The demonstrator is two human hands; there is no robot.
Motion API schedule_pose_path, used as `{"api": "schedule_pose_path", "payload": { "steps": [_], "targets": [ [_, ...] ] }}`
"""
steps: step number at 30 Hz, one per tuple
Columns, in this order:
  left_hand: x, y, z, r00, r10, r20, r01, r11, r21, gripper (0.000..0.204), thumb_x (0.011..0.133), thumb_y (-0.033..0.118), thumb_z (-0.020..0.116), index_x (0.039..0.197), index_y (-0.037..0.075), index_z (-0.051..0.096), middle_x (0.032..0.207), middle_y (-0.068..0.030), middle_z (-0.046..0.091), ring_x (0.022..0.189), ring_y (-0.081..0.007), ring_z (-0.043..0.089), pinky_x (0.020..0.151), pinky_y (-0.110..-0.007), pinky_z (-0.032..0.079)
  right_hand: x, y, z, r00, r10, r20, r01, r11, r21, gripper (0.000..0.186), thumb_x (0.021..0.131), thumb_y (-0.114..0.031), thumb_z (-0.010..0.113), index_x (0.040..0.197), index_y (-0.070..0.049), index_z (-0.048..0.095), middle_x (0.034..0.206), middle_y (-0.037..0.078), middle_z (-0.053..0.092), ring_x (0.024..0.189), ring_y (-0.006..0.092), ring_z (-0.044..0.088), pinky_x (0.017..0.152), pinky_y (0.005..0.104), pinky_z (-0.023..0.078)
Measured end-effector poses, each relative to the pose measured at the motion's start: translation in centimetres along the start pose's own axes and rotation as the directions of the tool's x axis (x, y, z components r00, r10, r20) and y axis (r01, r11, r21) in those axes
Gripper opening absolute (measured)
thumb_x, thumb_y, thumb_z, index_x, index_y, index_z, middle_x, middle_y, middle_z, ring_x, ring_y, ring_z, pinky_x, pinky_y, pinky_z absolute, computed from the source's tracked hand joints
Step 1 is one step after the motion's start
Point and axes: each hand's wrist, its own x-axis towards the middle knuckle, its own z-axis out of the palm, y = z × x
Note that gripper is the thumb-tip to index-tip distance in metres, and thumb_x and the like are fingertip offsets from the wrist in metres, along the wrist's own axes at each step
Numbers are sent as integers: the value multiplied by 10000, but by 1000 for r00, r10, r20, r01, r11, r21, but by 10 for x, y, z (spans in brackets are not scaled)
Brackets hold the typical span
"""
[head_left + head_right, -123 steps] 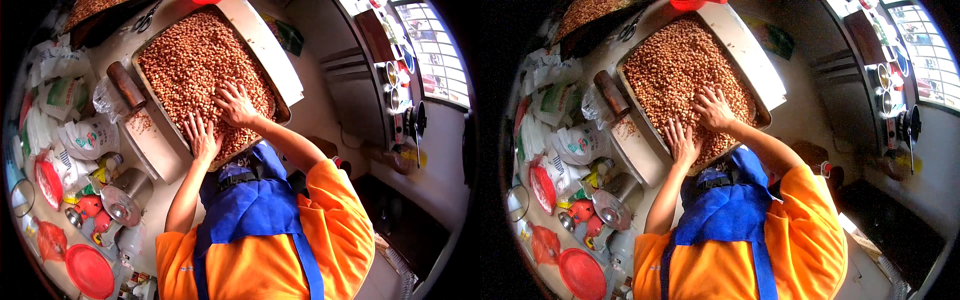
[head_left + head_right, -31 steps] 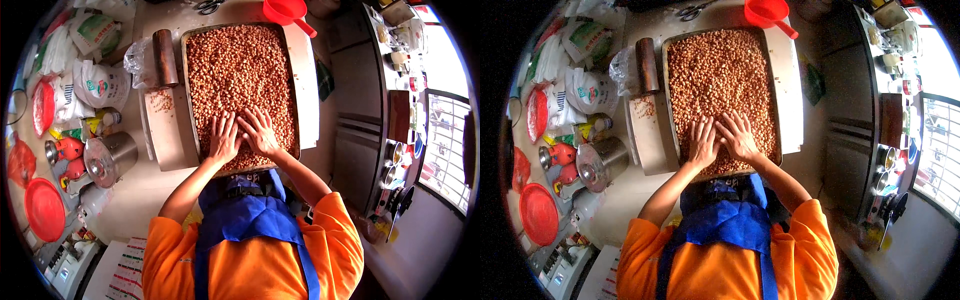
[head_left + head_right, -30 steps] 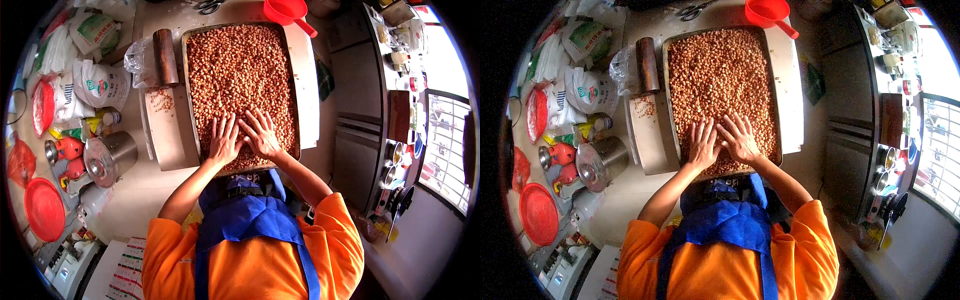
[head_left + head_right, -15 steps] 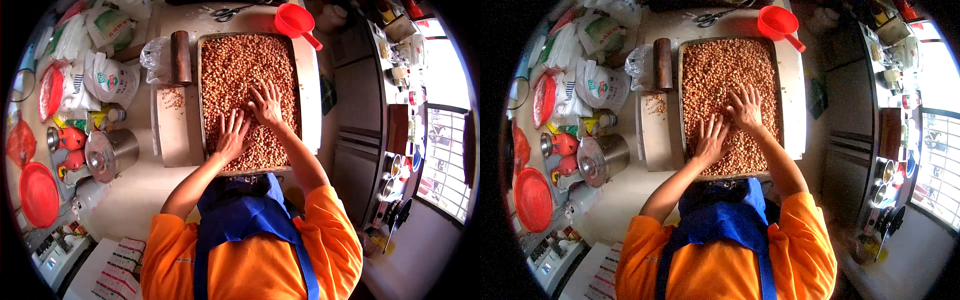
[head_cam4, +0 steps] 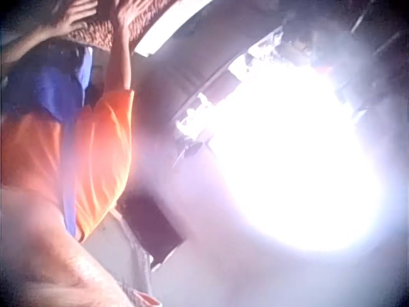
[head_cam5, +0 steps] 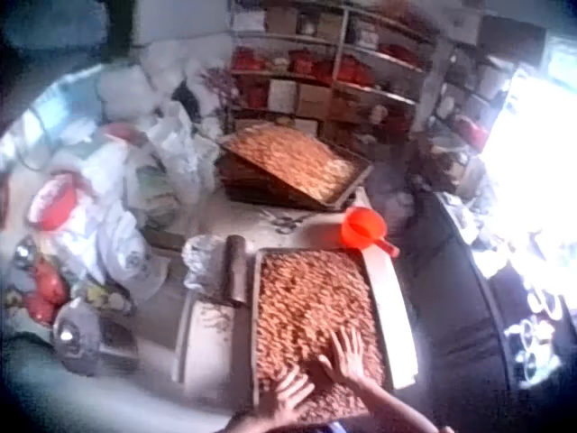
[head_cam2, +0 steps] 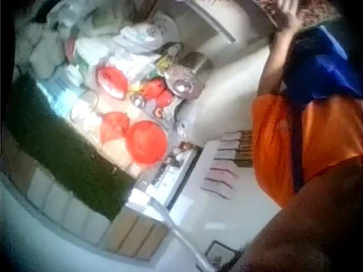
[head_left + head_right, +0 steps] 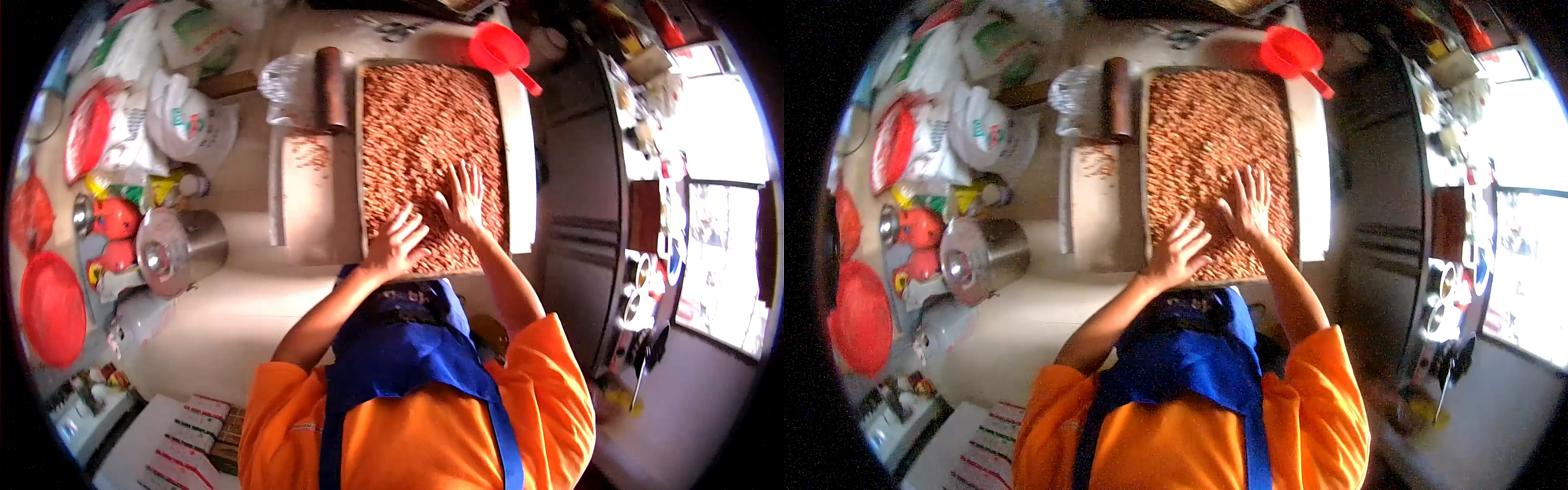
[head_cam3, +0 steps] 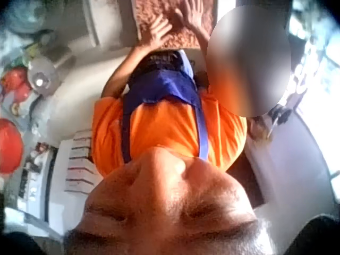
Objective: The person uses both hands to spread and sort peanuts on a large metal tray. The person periodically picks up a metal bowl to collect or move items and uses a wooden rolling pin to spread the peanuts across the tray surface.
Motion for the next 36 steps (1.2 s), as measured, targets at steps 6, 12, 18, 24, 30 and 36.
{"api": "schedule_pose_path", "payload": {
  "steps": [6, 12, 18, 24, 30, 36],
  "targets": [
    [-35, 10, -60, 960, -206, -190, 209, 978, -4, 488, 1029, 413, 791, 1377, 73, 752, 1497, -158, 710, 1528, -357, 556, 1353, -582, 319, -10, -48, 7, 978, 68, -199, -5, 954, 301, 654, 1118, -430, 625, 1645, -52, 535, 1684, 226, 528, 1622, 485, 367, 1351, 675, 189],
    [-92, 21, -130, 713, -530, -459, 558, 825, -87, 465, 976, 180, 866, 1409, 73, 734, 1241, -138, 817, 1108, -304, 793, 1017, -429, 629, -20, -50, 16, 915, 332, -229, -157, 817, 555, 257, 1172, -261, 607, 1134, -14, 666, 815, 59, 592, 666, 158, 477, 584, 338, 418],
    [-200, 8, -171, 437, -564, -700, 725, 682, -96, 349, 1050, 91, 756, 1379, -15, 704, 1222, -191, 812, 1049, -268, 822, 903, -377, 670, 31, -121, 3, 975, 183, -128, -40, 706, 707, 280, 1079, -46, 664, 1356, -17, 692, 1061, 67, 751, 822, 124, 663, 714, 282, 567],
    [-262, -34, -213, 297, -682, -669, 789, 570, -231, 420, 1088, 163, 726, 1478, 19, 670, 1255, -206, 795, 1087, -295, 806, 923, -420, 649, 74, -215, 5, 984, 3, -179, 119, 735, 668, 263, 1124, -214, 700, 1258, 12, 718, 1027, 114, 756, 822, 191, 668, 706, 352, 581],
    [-385, -88, -261, 99, -759, -644, 741, 489, -461, 443, 1074, 273, 740, 1458, 54, 701, 1215, -186, 795, 1049, -353, 766, 960, -468, 598, 88, -376, 33, 994, 37, 100, -100, 648, 755, 210, 1127, -178, 671, 1160, 12, 755, 914, 88, 755, 707, 131, 652, 616, 302, 553],
    [-518, -146, -336, -72, -871, -486, 749, 274, -603, 552, 1057, 314, 759, 1525, 45, 646, 1350, -226, 766, 1088, -358, 784, 976, -452, 612, 117, -555, 89, 836, -78, 543, -436, 506, 744, 271, 1112, -289, 719, 1175, -30, 765, 974, 46, 762, 792, 131, 675, 712, 304, 560]
  ]
}}
